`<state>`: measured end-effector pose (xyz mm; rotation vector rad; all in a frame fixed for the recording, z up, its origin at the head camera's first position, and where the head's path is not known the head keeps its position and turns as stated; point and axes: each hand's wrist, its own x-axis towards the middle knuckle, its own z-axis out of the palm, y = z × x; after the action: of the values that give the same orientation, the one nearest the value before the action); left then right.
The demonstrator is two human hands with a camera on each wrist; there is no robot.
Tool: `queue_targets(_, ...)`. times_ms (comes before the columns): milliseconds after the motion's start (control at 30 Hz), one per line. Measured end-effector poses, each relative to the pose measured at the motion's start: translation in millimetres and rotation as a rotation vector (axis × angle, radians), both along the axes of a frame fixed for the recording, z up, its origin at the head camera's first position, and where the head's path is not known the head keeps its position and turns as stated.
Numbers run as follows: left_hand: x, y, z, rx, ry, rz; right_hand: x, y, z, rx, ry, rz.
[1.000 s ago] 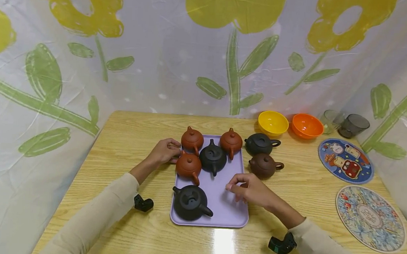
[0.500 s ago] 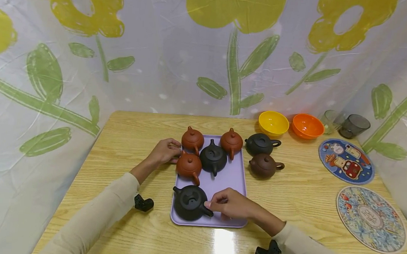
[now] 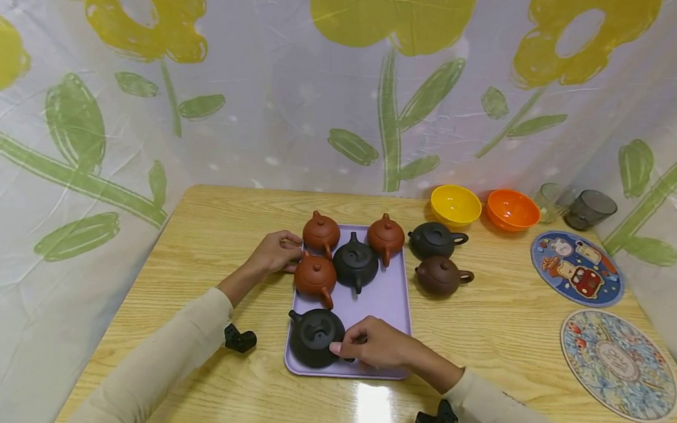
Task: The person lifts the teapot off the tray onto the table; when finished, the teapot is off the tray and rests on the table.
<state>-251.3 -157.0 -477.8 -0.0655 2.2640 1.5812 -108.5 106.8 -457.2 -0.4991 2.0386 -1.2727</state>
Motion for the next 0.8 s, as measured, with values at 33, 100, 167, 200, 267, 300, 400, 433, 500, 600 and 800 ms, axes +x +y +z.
queue_targets(33, -0.1, 0.0, 0.1, -0.002, 0.0, 0.0, 0.4, -0.3, 0.3, -0.006, -0.013, -0.002)
queue_targets(100, -0.1, -0.1, 0.2, 0.001, -0.001, -0.002, 1.6, -0.8, 0.6, -0.018, -0.039, -0.009)
queue_targets(167, 0.0, 0.0, 0.7, 0.002, -0.003, 0.0, 3.0, -1.2, 1.0, -0.031, -0.058, -0.023)
queue_targets(200, 0.0, 0.0, 0.9, 0.001, -0.003, 0.0, 3.8, -1.4, 1.2, -0.034, -0.062, -0.032)
queue_targets(267, 0.0, 0.1, 1.4, 0.002, -0.003, 0.003, 5.1, -1.7, 1.6, -0.043, -0.071, -0.048)
queue_targets(300, -0.1, 0.0, 1.5, 0.0, 0.0, 0.001, 5.6, -1.8, 1.9, -0.047, -0.073, -0.057)
queue_targets(400, -0.7, 0.2, 0.9, 0.001, 0.004, 0.001, 6.5, -1.5, 1.5, -0.058, -0.083, -0.08)
queue_targets(433, -0.7, 0.3, 0.8, 0.002, 0.003, 0.002, 6.6, -1.3, 1.5, -0.061, -0.086, -0.085)
queue_targets(500, -1.0, 0.2, 0.3, -0.003, 0.008, -0.001, 6.7, -0.8, 1.0, -0.063, -0.091, -0.092)
queue_targets(600, -0.3, 0.1, 0.7, -0.008, 0.011, 0.0, 6.9, -0.6, 0.8, -0.074, -0.107, -0.102)
queue_targets(800, 0.6, 0.1, 2.3, -0.007, 0.007, 0.007, 7.6, 0.8, 1.0, -0.091, -0.137, -0.119)
